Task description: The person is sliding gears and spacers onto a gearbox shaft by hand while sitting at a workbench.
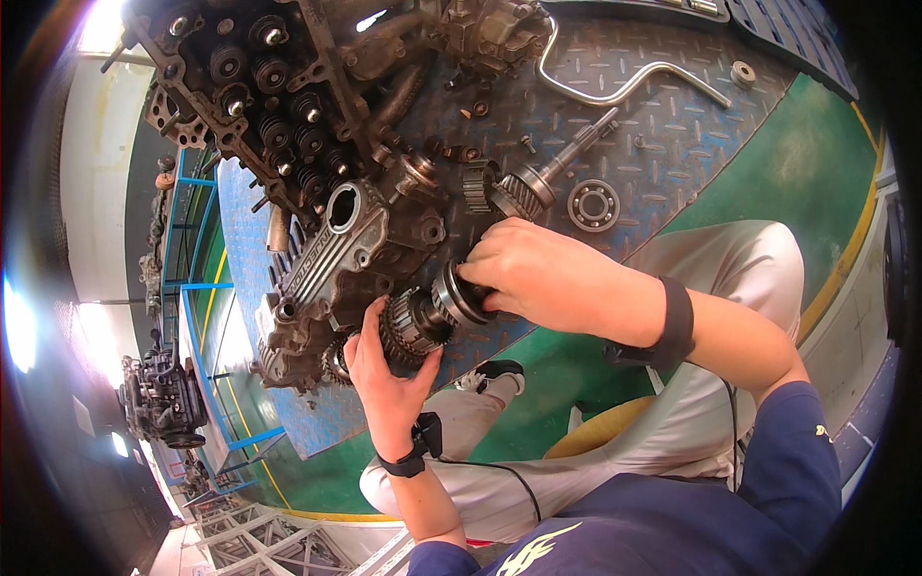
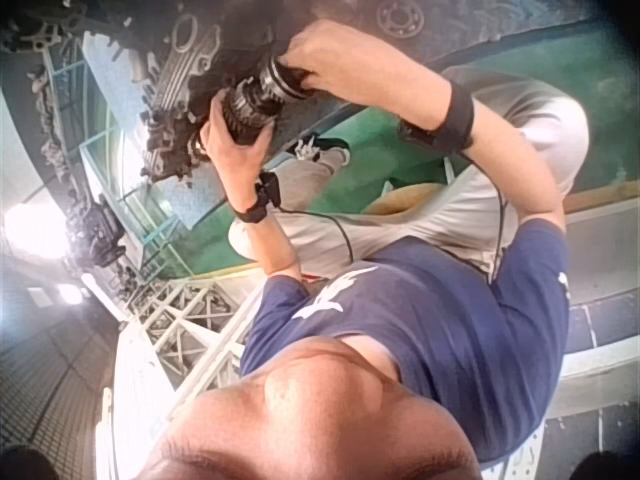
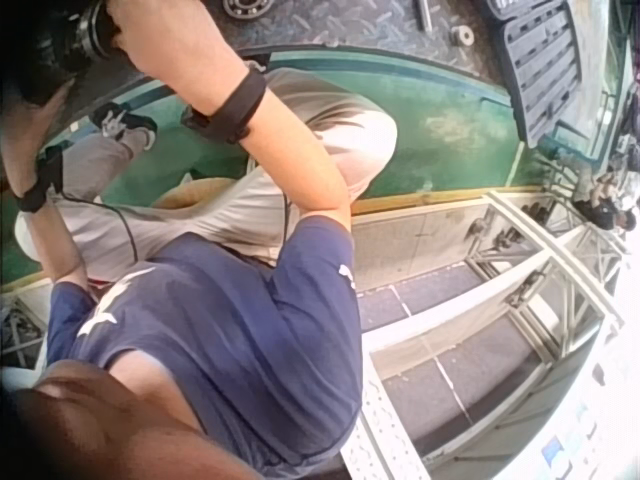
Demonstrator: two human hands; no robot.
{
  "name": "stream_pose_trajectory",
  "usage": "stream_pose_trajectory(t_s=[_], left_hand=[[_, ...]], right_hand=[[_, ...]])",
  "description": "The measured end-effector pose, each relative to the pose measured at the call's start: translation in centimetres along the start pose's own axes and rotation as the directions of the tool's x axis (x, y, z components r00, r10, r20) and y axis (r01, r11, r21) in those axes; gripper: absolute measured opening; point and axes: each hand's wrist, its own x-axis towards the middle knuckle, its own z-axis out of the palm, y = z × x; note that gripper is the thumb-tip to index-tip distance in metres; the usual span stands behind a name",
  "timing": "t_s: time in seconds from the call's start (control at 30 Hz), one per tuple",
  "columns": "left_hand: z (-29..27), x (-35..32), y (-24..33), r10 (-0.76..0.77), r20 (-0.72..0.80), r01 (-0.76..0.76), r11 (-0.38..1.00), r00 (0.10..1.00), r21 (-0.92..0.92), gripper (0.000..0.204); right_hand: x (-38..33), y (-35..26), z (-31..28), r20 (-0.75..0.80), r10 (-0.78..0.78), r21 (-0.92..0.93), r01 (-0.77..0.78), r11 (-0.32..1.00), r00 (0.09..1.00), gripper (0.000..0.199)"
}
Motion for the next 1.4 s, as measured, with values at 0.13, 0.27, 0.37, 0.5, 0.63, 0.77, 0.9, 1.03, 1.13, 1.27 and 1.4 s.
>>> stream_pose_trajectory(t_s=[0.13,0.27,0.37,0.5,0.63,0.77,0.9,1.03,1.13,1.27,1.4], left_hand=[[-0.1,0.0,-0.3,0.006,0.007,-0.006,1.0,1.0,-0.003,0.093],[0.0,0.2,-0.2,0.002,0.013,-0.002,1.0,1.0,-0.002,0.093],[0.0,0.1,-0.5,0.0,0.013,0.0,1.0,1.0,-0.003,0.094],[-0.2,0.0,-0.4,0.012,0.012,-0.012,1.0,1.0,-0.003,0.094],[-0.1,0.3,0.3,0.015,-0.009,-0.015,1.0,1.0,0.011,0.094],[0.1,0.4,0.7,-0.032,0.009,0.032,0.999,0.999,-0.023,0.093],[-0.2,0.2,-0.7,-0.019,-0.032,0.018,0.999,0.999,-0.051,0.093],[-0.6,0.5,-0.4,0.045,-0.033,-0.047,0.998,0.998,-0.048,0.093],[-0.4,0.4,-0.8,0.026,-0.055,-0.032,0.991,0.998,-0.129,0.095],[-0.7,-0.1,-0.9,0.037,-0.06,-0.045,0.991,0.997,-0.124,0.093],[-0.4,-0.2,-0.7,0.037,-0.068,-0.045,0.992,0.997,-0.121,0.092]], right_hand=[[0.1,-0.3,-0.1,0.144,0.005,-0.147,0.017,0.989,0.99,0.039],[-0.1,0.5,0.5,0.089,-0.032,-0.126,0.043,0.991,0.996,0.039],[-0.1,0.4,0.7,0.111,0.066,0.031,-0.069,0.997,0.992,0.041],[0.1,-0.1,0.1,0.129,0.084,0.064,-0.093,0.994,0.988,0.042],[-0.5,0.5,0.4,0.078,0.074,0.092,-0.081,0.992,0.994,0.044],[-0.5,0.5,-0.3,0.064,0.129,0.175,-0.138,0.975,0.99,0.044],[1.1,0.0,-0.4,0.106,0.119,0.231,-0.141,0.963,0.987,0.043],[0.3,-0.2,-0.3,0.029,0.165,0.272,-0.166,0.948,0.986,0.041],[0.2,-0.8,0.3,-0.003,0.148,0.2,-0.145,0.969,0.989,0.038],[0.3,-1.7,0.5,0.032,0.147,0.173,-0.15,0.973,0.989,0.042],[0.3,-2.1,-0.3,0.118,0.133,0.099,-0.145,0.984,0.984,0.047]])
